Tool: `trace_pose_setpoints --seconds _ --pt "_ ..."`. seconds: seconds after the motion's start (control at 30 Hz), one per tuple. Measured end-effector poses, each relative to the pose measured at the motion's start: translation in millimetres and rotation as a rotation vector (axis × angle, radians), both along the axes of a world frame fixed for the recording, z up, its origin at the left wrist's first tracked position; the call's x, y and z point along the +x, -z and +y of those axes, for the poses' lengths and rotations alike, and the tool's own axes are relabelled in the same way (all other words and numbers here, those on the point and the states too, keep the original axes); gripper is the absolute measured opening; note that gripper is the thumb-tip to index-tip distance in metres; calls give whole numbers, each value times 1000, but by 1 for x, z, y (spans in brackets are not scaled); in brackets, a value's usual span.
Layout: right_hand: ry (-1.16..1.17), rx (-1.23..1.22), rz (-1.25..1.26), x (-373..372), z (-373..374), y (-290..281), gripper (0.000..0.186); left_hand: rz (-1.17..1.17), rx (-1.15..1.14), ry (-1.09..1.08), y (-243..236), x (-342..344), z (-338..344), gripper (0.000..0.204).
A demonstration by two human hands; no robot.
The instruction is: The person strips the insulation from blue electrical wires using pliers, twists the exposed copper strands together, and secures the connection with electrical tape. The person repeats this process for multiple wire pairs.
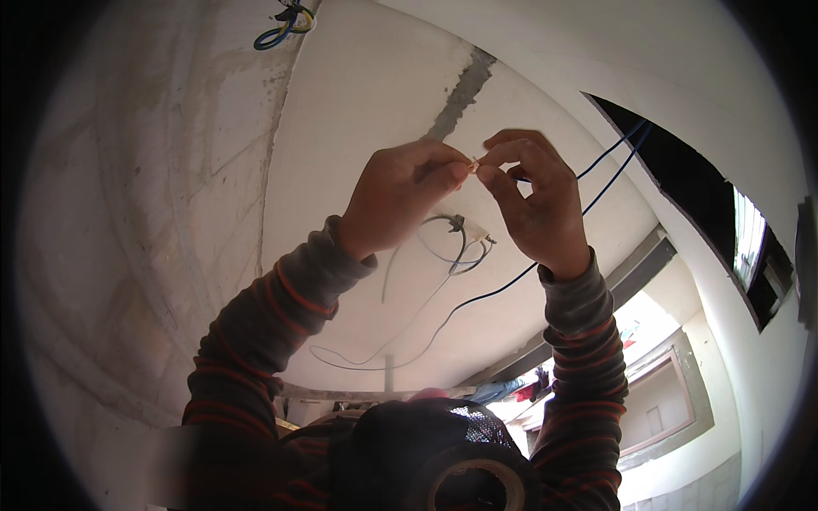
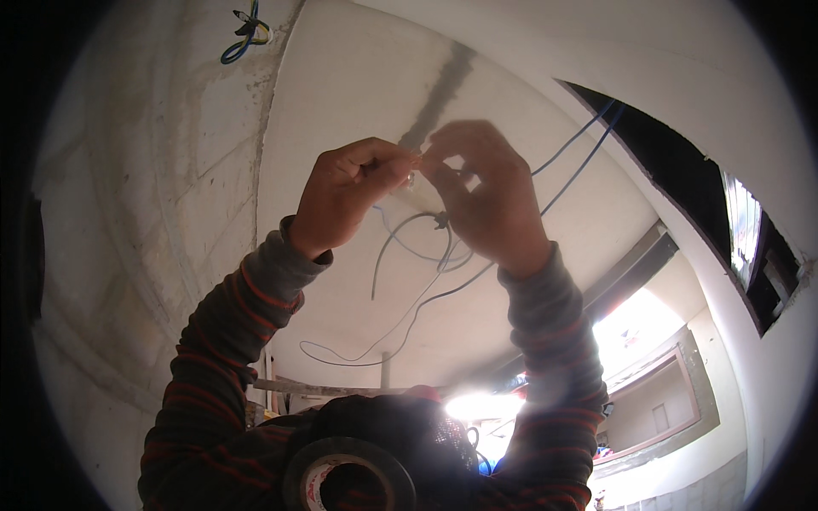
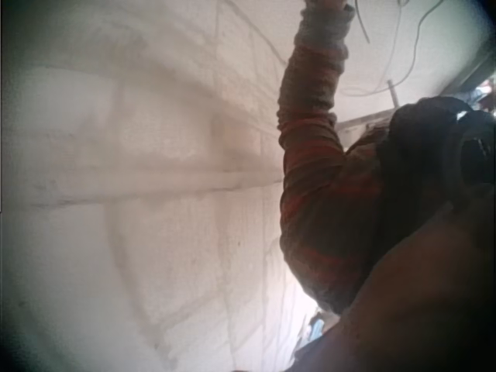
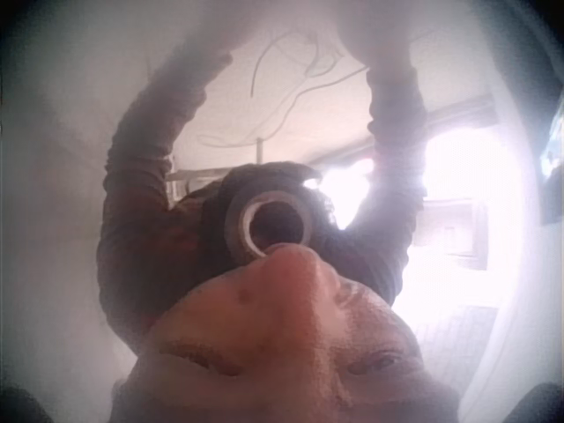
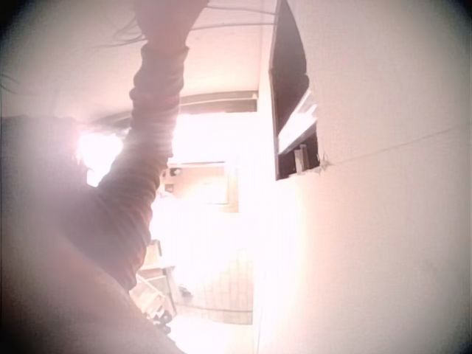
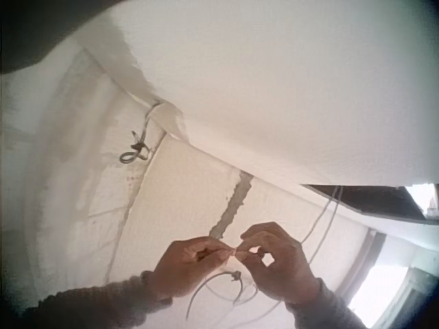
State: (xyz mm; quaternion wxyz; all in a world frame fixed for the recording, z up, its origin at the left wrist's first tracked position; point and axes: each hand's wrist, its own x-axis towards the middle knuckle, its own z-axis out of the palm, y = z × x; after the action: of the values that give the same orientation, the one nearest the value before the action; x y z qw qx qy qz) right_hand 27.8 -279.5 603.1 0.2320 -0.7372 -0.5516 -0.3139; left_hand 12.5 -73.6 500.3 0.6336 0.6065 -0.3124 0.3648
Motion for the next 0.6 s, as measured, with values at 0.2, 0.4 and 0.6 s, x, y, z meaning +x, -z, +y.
trace_pose_setpoints --seconds 0.2,0.4,0.6 --pt "-5 -59 -63 2 4 -5 10 -14 34 -16 3 1 7 21" --pt "-8 -106 -73 5 6 -7 15 -46 139 -87 1 -1 16 18" --pt "-34 -76 -9 5 9 -6 9 -27 199 -59 1 2 17 16"
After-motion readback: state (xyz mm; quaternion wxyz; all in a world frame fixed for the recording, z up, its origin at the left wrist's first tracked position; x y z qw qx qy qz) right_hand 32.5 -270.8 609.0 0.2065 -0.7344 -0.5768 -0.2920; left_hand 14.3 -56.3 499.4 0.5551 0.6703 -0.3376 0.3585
